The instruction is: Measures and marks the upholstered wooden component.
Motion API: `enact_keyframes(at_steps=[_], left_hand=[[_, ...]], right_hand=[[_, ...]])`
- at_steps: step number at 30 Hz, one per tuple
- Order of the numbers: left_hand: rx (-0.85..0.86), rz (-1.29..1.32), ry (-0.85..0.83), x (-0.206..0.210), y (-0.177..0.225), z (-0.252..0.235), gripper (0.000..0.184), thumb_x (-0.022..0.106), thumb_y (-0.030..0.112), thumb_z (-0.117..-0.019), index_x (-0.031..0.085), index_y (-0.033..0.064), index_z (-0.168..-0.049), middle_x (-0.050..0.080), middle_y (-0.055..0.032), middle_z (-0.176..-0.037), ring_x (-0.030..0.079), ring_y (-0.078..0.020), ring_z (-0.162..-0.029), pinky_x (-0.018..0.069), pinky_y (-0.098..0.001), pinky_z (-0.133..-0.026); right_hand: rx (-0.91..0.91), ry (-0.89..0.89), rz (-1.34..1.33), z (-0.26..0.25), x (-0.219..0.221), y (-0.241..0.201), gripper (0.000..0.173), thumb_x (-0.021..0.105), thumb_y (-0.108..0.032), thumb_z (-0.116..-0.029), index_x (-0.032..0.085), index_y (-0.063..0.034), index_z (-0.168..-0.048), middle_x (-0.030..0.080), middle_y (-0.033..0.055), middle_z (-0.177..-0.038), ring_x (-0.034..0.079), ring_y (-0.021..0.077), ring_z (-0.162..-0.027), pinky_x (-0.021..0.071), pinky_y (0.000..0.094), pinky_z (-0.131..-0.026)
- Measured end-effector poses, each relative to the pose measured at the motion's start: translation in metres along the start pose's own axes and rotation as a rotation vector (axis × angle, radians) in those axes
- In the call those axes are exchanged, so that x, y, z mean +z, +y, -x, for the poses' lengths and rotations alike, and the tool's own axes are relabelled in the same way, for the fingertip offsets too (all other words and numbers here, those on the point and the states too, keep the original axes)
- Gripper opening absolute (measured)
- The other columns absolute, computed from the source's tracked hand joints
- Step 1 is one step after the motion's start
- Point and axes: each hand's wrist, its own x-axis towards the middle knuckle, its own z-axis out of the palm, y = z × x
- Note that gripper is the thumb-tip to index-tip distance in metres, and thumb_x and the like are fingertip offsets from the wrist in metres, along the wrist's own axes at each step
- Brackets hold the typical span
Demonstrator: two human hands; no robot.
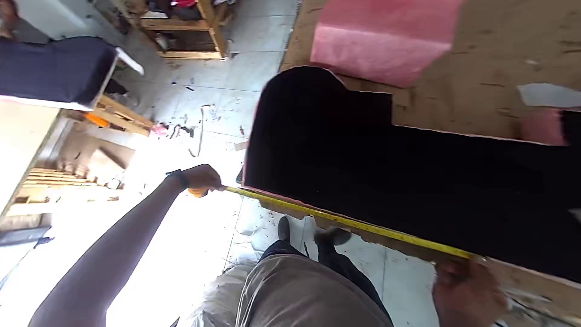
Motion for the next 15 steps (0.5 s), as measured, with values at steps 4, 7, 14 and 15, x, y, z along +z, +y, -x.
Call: enact_keyframes(at_steps=[4, 7, 14, 15], left_hand=[[0.054, 0.013, 0.011, -0.007, -0.004, -0.004, 0.033, 0.071, 0.049, -0.0943, 0.081, 0.0168, -0.094, 0.075, 0.0011, -0.079, 0.070, -0.0117, -0.073, 0.0596, -0.0411, -0.077], [0.105, 0.013, 0.004, -0.010, -0.007, -0.007, 0.032, 0.070, 0.047, -0.0957, 0.081, 0.0164, -0.092, 0.074, 0.0015, -0.078, 0.069, -0.0106, -0.071, 0.0591, -0.0384, -0.075], [0.167, 0.005, 0.007, -0.012, -0.019, -0.017, 0.034, 0.071, 0.049, -0.0946, 0.081, 0.0167, -0.091, 0.074, 0.0025, -0.077, 0.069, -0.0090, -0.071, 0.0596, -0.0371, -0.074], [0.174, 0.007, 0.006, -0.012, -0.020, -0.017, 0.034, 0.071, 0.048, -0.0949, 0.081, 0.0164, -0.091, 0.074, 0.0024, -0.077, 0.069, -0.0092, -0.071, 0.0595, -0.0370, -0.074]], right_hand=[[0.015, 0.029, -0.029, -0.004, -0.003, 0.005, 0.023, 0.039, -0.025, -0.1125, 0.057, -0.0115, -0.106, 0.063, -0.0036, -0.066, 0.058, 0.0059, -0.050, 0.0498, 0.0214, -0.045], [0.019, 0.036, -0.032, -0.004, -0.003, 0.008, 0.023, 0.040, -0.026, -0.1124, 0.057, -0.0118, -0.106, 0.063, -0.0028, -0.067, 0.058, 0.0070, -0.050, 0.0498, 0.0217, -0.045], [0.006, 0.018, -0.046, -0.006, -0.005, 0.011, 0.024, 0.042, -0.028, -0.1118, 0.059, -0.0129, -0.106, 0.064, -0.0024, -0.067, 0.058, 0.0079, -0.050, 0.0502, 0.0223, -0.045], [0.007, 0.024, -0.050, -0.005, -0.004, 0.010, 0.024, 0.042, -0.028, -0.1117, 0.059, -0.0130, -0.105, 0.064, -0.0025, -0.067, 0.058, 0.0078, -0.049, 0.0501, 0.0222, -0.045]])
